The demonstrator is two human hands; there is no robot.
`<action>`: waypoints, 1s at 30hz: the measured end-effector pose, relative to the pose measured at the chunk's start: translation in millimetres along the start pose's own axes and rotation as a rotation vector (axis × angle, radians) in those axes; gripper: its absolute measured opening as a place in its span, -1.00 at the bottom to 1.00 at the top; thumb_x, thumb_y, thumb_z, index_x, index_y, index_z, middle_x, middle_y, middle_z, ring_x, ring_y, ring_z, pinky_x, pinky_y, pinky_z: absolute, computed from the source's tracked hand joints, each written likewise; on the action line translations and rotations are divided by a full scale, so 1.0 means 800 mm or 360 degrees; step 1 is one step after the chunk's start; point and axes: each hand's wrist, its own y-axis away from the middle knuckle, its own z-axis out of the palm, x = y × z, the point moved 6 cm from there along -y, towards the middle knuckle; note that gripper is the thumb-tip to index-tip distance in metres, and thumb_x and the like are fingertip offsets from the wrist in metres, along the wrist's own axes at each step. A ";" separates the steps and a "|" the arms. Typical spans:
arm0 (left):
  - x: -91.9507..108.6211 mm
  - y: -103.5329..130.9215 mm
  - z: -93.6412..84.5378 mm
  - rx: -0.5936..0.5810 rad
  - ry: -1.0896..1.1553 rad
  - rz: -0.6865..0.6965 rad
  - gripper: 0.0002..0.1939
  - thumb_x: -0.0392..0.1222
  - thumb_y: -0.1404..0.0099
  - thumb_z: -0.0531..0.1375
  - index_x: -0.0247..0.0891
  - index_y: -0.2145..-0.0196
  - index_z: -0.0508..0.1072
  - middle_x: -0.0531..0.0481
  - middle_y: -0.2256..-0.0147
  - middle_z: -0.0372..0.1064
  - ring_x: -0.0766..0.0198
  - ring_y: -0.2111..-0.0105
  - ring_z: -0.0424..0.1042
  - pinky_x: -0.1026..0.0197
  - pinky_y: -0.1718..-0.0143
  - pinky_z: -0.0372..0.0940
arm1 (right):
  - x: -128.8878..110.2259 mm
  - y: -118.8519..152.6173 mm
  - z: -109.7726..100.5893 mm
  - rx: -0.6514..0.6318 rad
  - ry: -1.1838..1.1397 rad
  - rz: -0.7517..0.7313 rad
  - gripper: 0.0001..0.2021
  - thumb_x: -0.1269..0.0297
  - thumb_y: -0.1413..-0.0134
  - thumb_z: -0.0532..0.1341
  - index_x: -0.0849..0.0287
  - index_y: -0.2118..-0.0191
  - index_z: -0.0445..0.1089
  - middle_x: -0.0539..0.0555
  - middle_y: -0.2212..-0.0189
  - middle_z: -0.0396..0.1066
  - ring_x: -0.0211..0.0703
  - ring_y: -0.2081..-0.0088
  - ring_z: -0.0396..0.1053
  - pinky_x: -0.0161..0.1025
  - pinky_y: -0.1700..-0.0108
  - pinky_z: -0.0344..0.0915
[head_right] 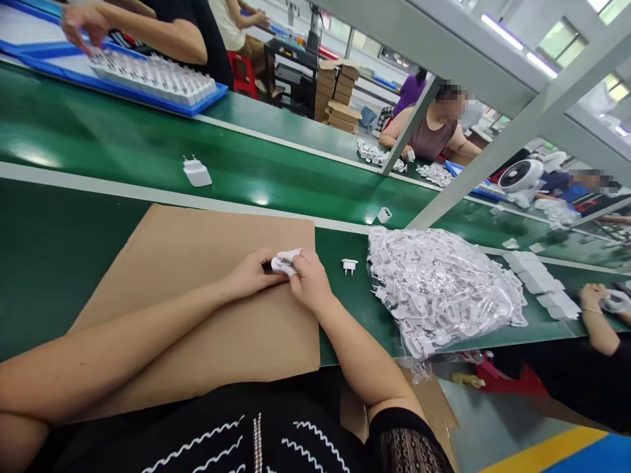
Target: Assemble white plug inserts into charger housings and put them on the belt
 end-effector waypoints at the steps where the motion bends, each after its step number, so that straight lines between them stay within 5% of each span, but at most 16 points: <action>1: 0.000 -0.001 0.000 0.0002 0.0001 0.0018 -0.64 0.15 -0.17 0.32 -0.24 0.34 0.56 -0.05 0.30 0.50 0.08 0.19 0.41 0.10 0.13 0.26 | 0.000 -0.002 0.003 -0.0023 0.0030 -0.0030 -0.73 0.48 -0.23 0.12 0.17 0.02 0.47 0.17 0.14 0.45 -0.05 0.06 0.35 -0.13 -0.03 0.35; 8: -0.005 -0.004 0.000 0.0027 0.0043 0.0080 -0.62 0.16 -0.15 0.35 -0.24 0.38 0.53 -0.03 0.34 0.50 0.10 0.23 0.40 0.11 0.15 0.24 | 0.000 -0.013 0.007 -0.0197 0.0291 -0.0018 -0.69 0.59 -0.03 0.10 0.17 0.14 0.43 0.15 0.23 0.40 -0.03 0.12 0.31 -0.15 0.03 0.33; 12: -0.004 -0.004 0.001 0.0027 0.0029 0.0086 -0.62 0.16 -0.15 0.36 -0.24 0.38 0.54 -0.03 0.32 0.52 0.08 0.21 0.41 0.10 0.12 0.25 | -0.006 -0.012 0.003 -0.0136 0.0347 -0.0073 -0.70 0.58 -0.02 0.08 0.18 0.17 0.42 0.14 0.28 0.38 -0.03 0.15 0.30 -0.05 -0.13 0.31; 17: -0.002 -0.005 0.000 0.0019 0.0027 0.0108 -0.63 0.15 -0.15 0.36 -0.25 0.37 0.56 -0.04 0.32 0.51 0.09 0.22 0.42 0.12 0.16 0.26 | 0.001 -0.008 -0.001 -0.0032 0.0296 0.0033 -0.70 0.53 -0.12 0.08 0.17 0.09 0.44 0.18 0.18 0.41 -0.01 0.08 0.32 -0.05 -0.10 0.36; 22: -0.006 -0.006 -0.001 0.0031 -0.0017 0.0089 -0.62 0.15 -0.13 0.38 -0.27 0.40 0.54 -0.04 0.37 0.48 0.10 0.24 0.41 0.14 0.20 0.26 | 0.001 -0.009 0.002 -0.0102 0.0340 -0.0051 -0.67 0.54 -0.05 0.08 0.15 0.10 0.43 0.12 0.25 0.39 -0.05 0.11 0.35 0.07 -0.37 0.14; 30: -0.002 -0.004 0.000 0.0024 0.0019 0.0122 -0.65 0.11 -0.16 0.36 -0.27 0.40 0.54 -0.03 0.36 0.49 0.11 0.24 0.42 0.14 0.19 0.26 | -0.009 -0.026 0.002 -0.0306 0.0504 0.0098 -0.71 0.58 0.16 0.11 0.12 0.30 0.39 0.05 0.34 0.34 -0.09 0.16 0.34 0.07 -0.42 0.04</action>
